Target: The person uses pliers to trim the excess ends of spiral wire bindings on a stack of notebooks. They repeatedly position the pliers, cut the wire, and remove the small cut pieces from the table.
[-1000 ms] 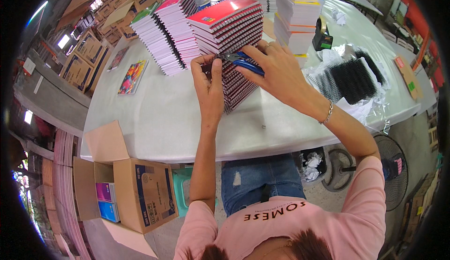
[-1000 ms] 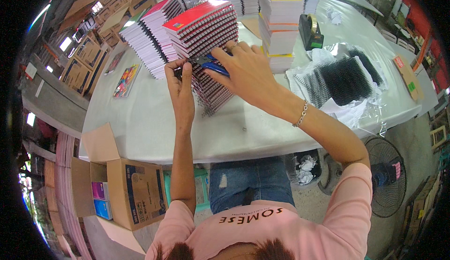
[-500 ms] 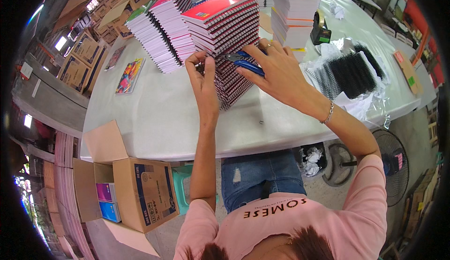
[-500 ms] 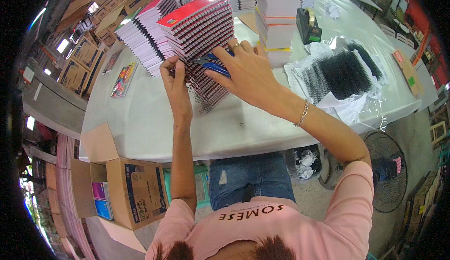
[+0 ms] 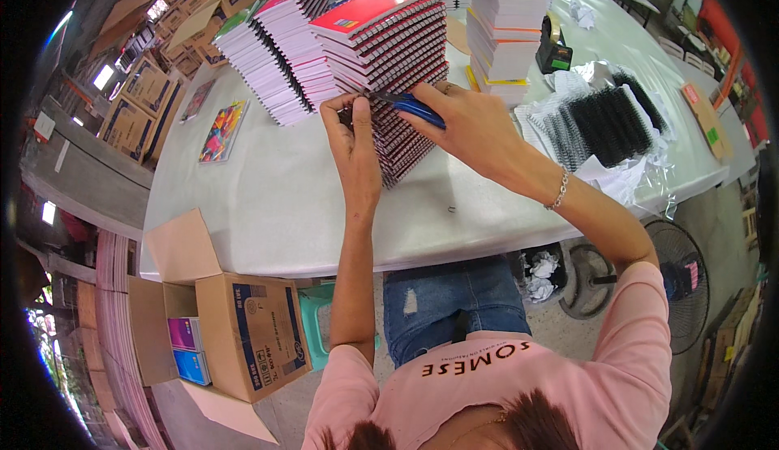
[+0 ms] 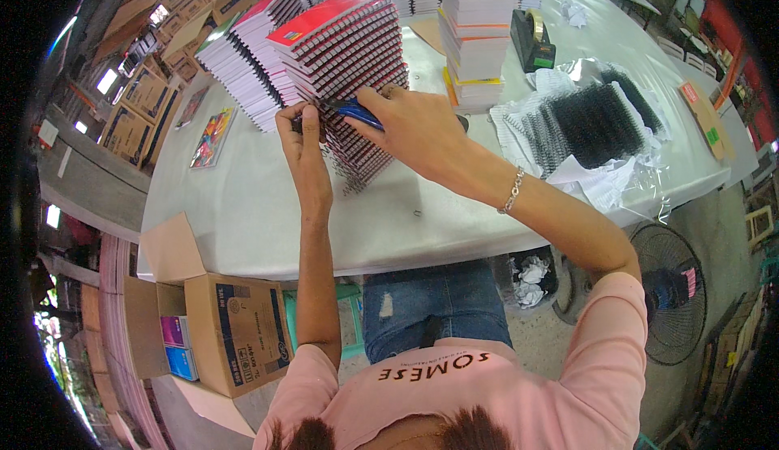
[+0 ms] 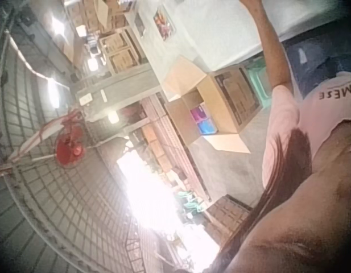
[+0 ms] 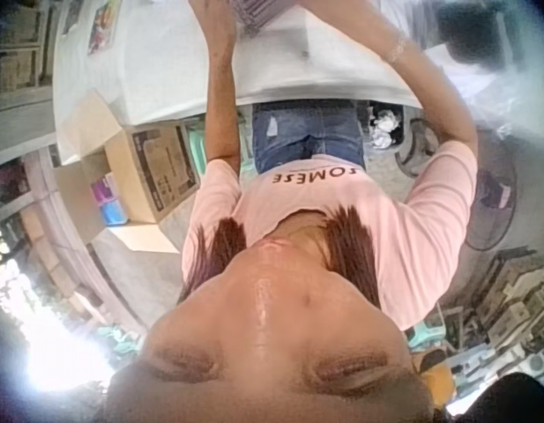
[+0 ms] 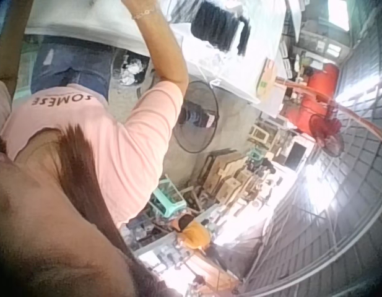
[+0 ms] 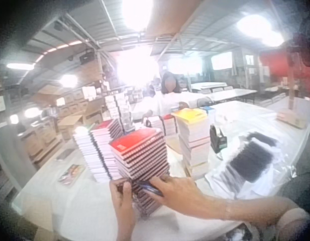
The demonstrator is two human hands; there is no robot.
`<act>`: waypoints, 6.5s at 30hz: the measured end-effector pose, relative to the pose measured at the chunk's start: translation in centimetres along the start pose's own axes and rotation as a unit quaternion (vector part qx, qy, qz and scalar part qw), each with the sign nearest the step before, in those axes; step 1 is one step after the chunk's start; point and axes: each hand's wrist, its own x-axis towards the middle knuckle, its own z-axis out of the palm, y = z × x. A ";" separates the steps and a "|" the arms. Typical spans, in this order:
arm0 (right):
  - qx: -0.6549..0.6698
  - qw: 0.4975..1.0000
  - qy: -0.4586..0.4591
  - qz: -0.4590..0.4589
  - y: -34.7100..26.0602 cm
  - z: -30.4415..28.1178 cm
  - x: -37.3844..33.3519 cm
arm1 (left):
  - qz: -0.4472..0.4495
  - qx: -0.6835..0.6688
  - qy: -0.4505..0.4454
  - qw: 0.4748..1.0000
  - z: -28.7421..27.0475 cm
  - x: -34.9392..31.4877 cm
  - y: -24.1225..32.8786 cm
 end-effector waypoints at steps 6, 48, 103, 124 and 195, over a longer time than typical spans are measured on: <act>-0.051 0.997 0.045 -0.027 -0.1 -0.7 -1.0 | 0.012 -0.074 0.077 0.994 0.5 0.3 -1.2; 0.000 1.000 0.004 0.000 0.3 1.2 -1.7 | -0.020 -0.002 0.019 1.000 -0.1 -1.8 -1.4; -0.028 0.999 0.024 -0.012 0.7 2.4 -4.1 | -0.071 -0.174 0.081 0.979 0.6 -3.1 -3.4; -0.053 0.998 0.020 -0.015 0.6 3.0 -4.0 | 0.002 0.034 0.032 0.999 0.1 -4.0 -4.7; 0.024 1.000 0.002 0.003 1.3 5.6 -5.1 | -0.023 0.052 0.033 0.998 0.0 -5.5 -5.7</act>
